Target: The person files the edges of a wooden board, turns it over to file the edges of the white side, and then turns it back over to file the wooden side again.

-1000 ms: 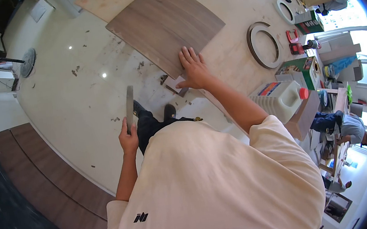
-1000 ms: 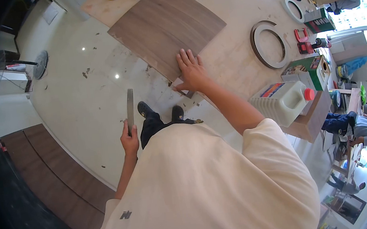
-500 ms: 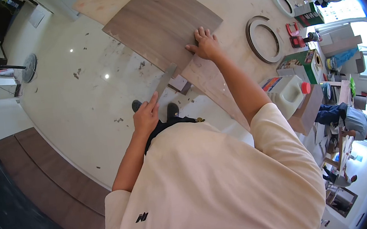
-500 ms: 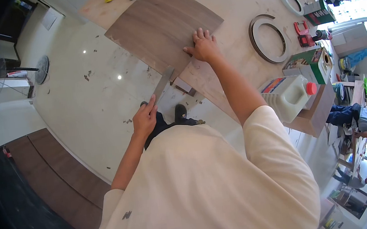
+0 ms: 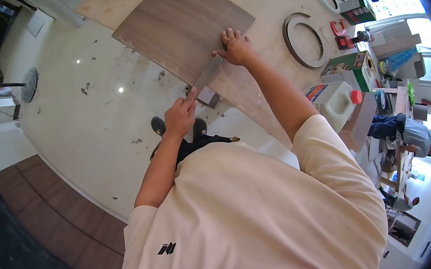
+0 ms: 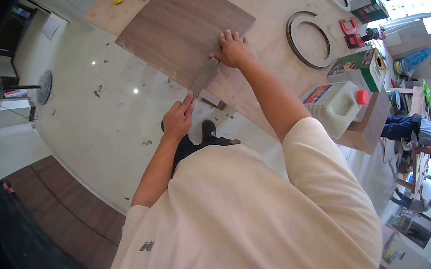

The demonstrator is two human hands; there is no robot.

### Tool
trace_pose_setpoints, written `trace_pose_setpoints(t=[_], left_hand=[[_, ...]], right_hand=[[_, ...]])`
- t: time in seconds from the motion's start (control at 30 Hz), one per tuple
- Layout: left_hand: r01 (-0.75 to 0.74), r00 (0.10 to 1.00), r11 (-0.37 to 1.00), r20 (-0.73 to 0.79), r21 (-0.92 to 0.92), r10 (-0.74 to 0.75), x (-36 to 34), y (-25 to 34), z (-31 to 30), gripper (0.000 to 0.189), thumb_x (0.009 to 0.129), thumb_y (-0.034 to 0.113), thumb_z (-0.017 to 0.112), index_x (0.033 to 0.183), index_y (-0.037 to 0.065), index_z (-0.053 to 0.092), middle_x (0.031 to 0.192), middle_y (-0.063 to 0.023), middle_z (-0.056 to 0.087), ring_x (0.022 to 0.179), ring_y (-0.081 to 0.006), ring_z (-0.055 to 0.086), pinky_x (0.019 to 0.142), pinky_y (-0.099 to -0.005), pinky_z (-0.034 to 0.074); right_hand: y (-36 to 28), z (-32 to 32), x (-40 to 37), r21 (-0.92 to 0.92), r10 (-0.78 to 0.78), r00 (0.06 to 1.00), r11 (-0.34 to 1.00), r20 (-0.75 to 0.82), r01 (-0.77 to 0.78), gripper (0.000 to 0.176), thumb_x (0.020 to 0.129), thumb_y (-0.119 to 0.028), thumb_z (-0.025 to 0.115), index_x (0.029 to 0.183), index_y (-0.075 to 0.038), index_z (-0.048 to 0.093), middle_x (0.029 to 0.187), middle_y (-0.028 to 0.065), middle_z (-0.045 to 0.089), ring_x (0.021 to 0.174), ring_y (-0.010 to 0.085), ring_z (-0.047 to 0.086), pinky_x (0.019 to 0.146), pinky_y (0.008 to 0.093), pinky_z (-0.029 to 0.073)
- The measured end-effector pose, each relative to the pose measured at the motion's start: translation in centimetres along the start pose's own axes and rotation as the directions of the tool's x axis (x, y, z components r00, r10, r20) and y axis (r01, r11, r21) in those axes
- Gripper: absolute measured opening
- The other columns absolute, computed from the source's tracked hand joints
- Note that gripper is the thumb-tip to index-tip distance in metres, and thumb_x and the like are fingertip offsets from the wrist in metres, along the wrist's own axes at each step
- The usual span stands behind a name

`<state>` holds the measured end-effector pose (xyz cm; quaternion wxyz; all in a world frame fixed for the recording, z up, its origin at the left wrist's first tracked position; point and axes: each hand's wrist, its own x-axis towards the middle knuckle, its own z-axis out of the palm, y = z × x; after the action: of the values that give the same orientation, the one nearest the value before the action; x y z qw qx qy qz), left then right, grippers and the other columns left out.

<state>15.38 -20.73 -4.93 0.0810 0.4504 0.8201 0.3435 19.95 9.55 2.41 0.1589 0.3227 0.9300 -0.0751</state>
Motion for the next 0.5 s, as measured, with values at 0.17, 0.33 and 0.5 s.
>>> trace_pose_setpoints(t=[0.17, 0.33, 0.5], left_hand=[[0.086, 0.996, 0.996, 0.012, 0.012, -0.086, -1.3, -1.8, -0.9, 0.045, 0.095, 0.029, 0.065, 0.139, 0.033, 0.060, 0.076, -0.0064, 0.056, 0.065, -0.0309, 0.061, 0.058, -0.0430, 0.051], [-0.010, 1.000, 1.000, 0.026, 0.009, 0.010, 0.4, 0.6, -0.1, 0.045, 0.096, 0.030, 0.064, 0.141, 0.033, 0.059, 0.076, -0.0065, 0.055, 0.066, -0.0306, 0.062, 0.059, -0.0435, 0.052], [0.072, 0.997, 0.997, 0.015, 0.004, -0.072, -0.9, -1.3, -0.9, 0.046, 0.095, 0.029, 0.065, 0.141, 0.034, 0.059, 0.078, -0.0067, 0.058, 0.067, -0.0305, 0.063, 0.059, -0.0431, 0.052]], right_hand=[[-0.2, -0.8, 0.3, -0.003, 0.007, 1.000, 1.000, 0.024, -0.007, 0.094, 0.090, -0.065, 0.060, 0.159, -0.010, 0.026, 0.167, 0.0129, 0.020, 0.154, 0.0344, 0.019, 0.121, 0.0553, 0.023], [0.0, -0.7, 0.0, -0.007, 0.013, 0.999, 1.000, 0.044, -0.013, 0.094, 0.090, -0.064, 0.060, 0.159, -0.011, 0.026, 0.167, 0.0121, 0.020, 0.154, 0.0329, 0.018, 0.122, 0.0551, 0.023], [-0.4, -0.9, 0.0, 0.001, 0.026, 0.997, 1.000, 0.072, -0.026, 0.094, 0.091, -0.063, 0.060, 0.160, -0.011, 0.025, 0.168, 0.0114, 0.017, 0.155, 0.0328, 0.016, 0.122, 0.0546, 0.022]])
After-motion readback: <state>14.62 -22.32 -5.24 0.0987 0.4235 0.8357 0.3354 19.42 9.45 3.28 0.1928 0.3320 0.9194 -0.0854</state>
